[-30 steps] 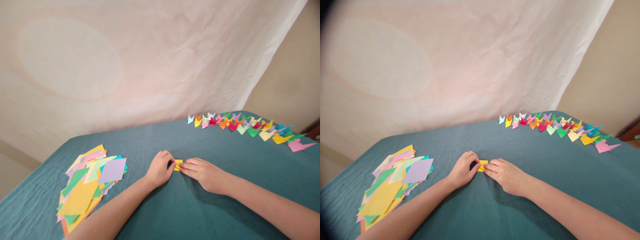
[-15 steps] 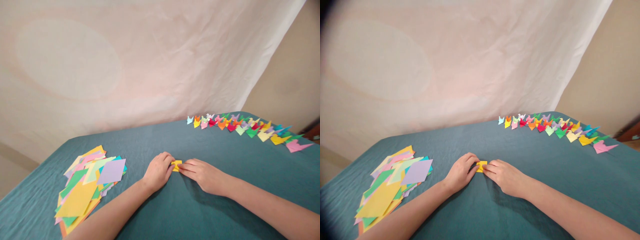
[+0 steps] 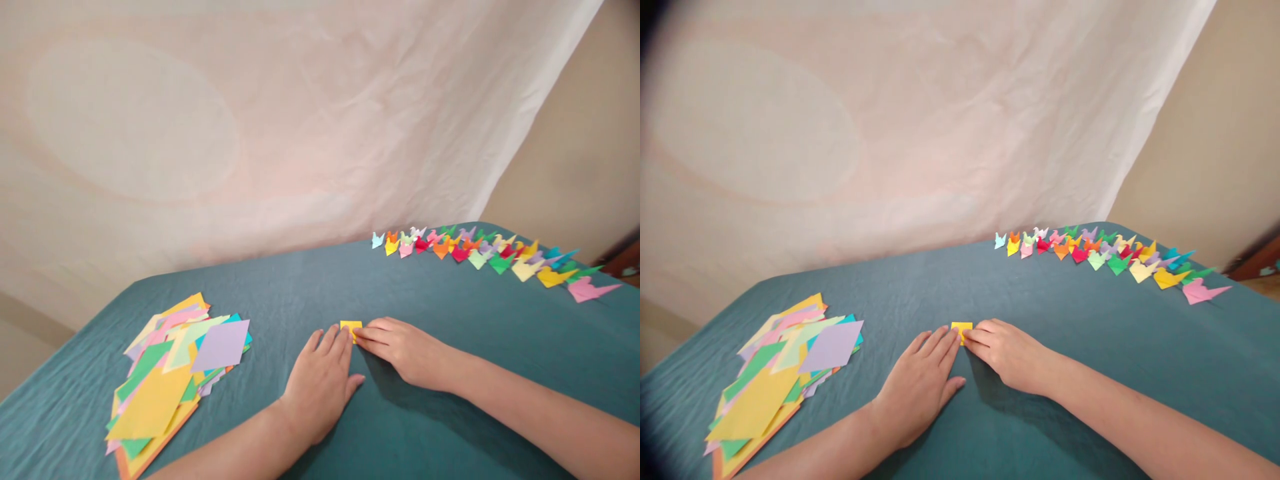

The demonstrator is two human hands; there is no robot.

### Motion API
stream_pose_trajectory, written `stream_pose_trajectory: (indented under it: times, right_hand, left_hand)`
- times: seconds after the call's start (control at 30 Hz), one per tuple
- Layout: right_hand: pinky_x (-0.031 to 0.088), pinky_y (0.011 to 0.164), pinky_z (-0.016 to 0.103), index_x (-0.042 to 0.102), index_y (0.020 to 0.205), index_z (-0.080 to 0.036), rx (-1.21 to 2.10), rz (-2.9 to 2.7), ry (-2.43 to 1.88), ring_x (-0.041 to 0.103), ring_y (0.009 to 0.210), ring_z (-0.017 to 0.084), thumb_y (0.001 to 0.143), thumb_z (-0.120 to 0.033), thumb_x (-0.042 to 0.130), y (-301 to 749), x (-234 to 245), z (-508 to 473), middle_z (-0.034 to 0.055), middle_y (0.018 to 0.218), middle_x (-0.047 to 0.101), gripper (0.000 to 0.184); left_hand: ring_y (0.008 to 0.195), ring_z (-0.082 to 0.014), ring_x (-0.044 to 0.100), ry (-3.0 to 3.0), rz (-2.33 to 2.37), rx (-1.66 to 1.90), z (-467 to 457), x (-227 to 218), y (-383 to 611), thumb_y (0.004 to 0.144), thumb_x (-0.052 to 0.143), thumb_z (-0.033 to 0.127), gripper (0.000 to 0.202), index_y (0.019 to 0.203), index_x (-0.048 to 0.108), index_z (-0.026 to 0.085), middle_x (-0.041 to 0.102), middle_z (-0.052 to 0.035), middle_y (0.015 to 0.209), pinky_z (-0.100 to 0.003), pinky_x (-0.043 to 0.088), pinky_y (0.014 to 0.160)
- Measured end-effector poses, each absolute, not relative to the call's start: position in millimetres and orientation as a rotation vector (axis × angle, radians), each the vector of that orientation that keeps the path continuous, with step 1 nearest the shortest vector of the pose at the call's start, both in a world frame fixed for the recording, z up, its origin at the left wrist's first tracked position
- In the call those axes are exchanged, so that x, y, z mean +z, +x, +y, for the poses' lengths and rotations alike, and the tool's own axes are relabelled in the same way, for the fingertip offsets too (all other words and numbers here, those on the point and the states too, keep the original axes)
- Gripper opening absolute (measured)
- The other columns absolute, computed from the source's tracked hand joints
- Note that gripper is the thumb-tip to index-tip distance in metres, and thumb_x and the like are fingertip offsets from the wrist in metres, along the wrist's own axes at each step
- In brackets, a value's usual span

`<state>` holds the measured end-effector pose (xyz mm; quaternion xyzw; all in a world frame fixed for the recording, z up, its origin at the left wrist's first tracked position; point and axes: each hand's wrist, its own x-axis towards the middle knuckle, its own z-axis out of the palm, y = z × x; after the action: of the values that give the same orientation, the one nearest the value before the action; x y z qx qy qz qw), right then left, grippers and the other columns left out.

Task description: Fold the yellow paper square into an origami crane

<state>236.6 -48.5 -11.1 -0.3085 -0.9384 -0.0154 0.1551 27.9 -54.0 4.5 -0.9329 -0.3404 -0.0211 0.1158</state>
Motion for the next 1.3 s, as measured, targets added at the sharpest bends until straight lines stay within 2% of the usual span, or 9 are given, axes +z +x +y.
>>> stream_pose_trajectory:
  times: [0.23,0.47,1.3]
  right_hand:
    - [0.047,0.088,0.040,0.050,0.126,-0.012,-0.019,-2.686,-0.887,0.050,0.108,0.024,0.085,-0.008,0.044,237.5,-12.3,-48.6,0.0130,0.118,0.059,0.042]
    - [0.047,0.088,0.040,0.049,0.127,-0.011,0.001,-2.689,-0.889,0.050,0.109,0.024,0.084,-0.007,0.044,238.5,-11.2,-49.3,0.0133,0.120,0.058,0.044]
    - [0.048,0.089,0.040,0.055,0.121,-0.011,0.008,-2.664,-0.871,0.052,0.108,0.023,0.084,-0.009,0.044,240.0,-11.3,-48.9,0.0150,0.115,0.061,0.039]
  left_hand:
    - [0.129,-0.0262,0.033,-2.757,-1.029,-0.026,-55.1,4.8,28.7,0.087,0.035,0.056,0.063,0.131,0.043,0.012,0.042,-0.0122,0.137,-0.042,0.030,0.103]
    - [0.128,-0.0267,0.035,-2.789,-1.056,-0.022,-54.5,3.7,27.9,0.086,0.036,0.059,0.066,0.132,0.041,0.011,0.041,-0.0128,0.138,-0.041,0.030,0.103]
    - [0.127,-0.0261,0.035,-2.811,-1.040,-0.054,-52.4,4.9,27.9,0.086,0.036,0.059,0.064,0.130,0.044,0.013,0.045,-0.0121,0.135,-0.040,0.030,0.102]
